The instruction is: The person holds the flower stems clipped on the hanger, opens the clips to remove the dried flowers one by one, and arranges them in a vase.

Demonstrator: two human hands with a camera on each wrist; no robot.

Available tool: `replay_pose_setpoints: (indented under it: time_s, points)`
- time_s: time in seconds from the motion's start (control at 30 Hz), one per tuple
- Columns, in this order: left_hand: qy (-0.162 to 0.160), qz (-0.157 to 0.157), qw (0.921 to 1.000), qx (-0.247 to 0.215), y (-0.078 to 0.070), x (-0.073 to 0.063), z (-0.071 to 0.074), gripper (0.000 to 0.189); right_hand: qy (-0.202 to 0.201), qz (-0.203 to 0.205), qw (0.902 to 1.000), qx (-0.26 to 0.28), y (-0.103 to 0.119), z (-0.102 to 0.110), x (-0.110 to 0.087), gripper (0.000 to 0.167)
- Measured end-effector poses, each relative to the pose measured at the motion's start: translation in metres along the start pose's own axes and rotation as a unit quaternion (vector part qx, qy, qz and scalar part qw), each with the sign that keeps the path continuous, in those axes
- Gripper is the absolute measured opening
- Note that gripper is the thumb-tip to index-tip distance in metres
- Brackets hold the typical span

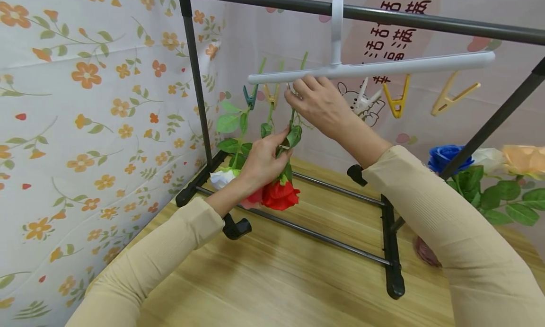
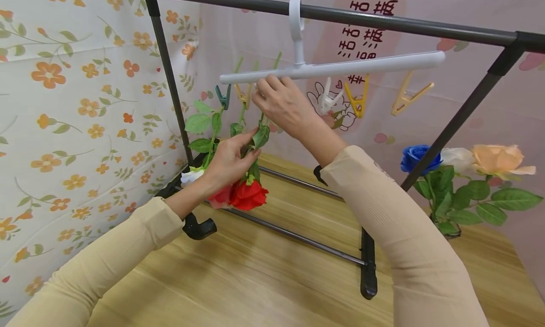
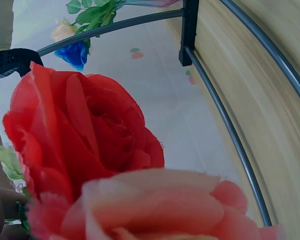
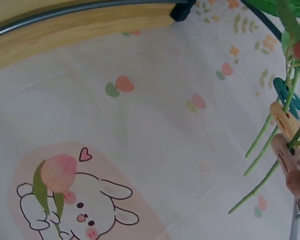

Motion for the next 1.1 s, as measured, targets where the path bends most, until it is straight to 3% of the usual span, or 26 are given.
replay_pose_setpoints:
  time_s: [0.37,0.67,0.9,1.1]
  points:
    - [0.006,-0.008,0.9999,0.005,-0.006,-0.001,0.003,0.048,0.061,0.066,0.9944,-0.056,0.003,-0.010,0.006,0.016]
    - [0.018,0.002,0.9997,0.018,-0.007,-0.002,0.004,0.048,0.060,0.119,0.9887,-0.069,0.006,-0.010,0.015,0.015]
    - [0.016,-0.018,0.9994,0.024,-0.011,-0.002,0.005,0.051,0.054,0.170,0.9803,-0.086,0.010,-0.008,0.017,0.010]
    - [0.012,-0.035,0.9989,0.030,-0.014,-0.001,0.007,0.051,0.077,0.193,0.9740,-0.089,0.009,-0.008,0.017,0.012]
Point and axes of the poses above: each hand's wrist, its own x-axis towards the middle knuckle, its own z-axis out of the back of the hand, y = z × x, the point moved 10 cm from there along x, towards the middle knuckle, and after that the axes turned 1 degree about -y, right-handed, at the moved point
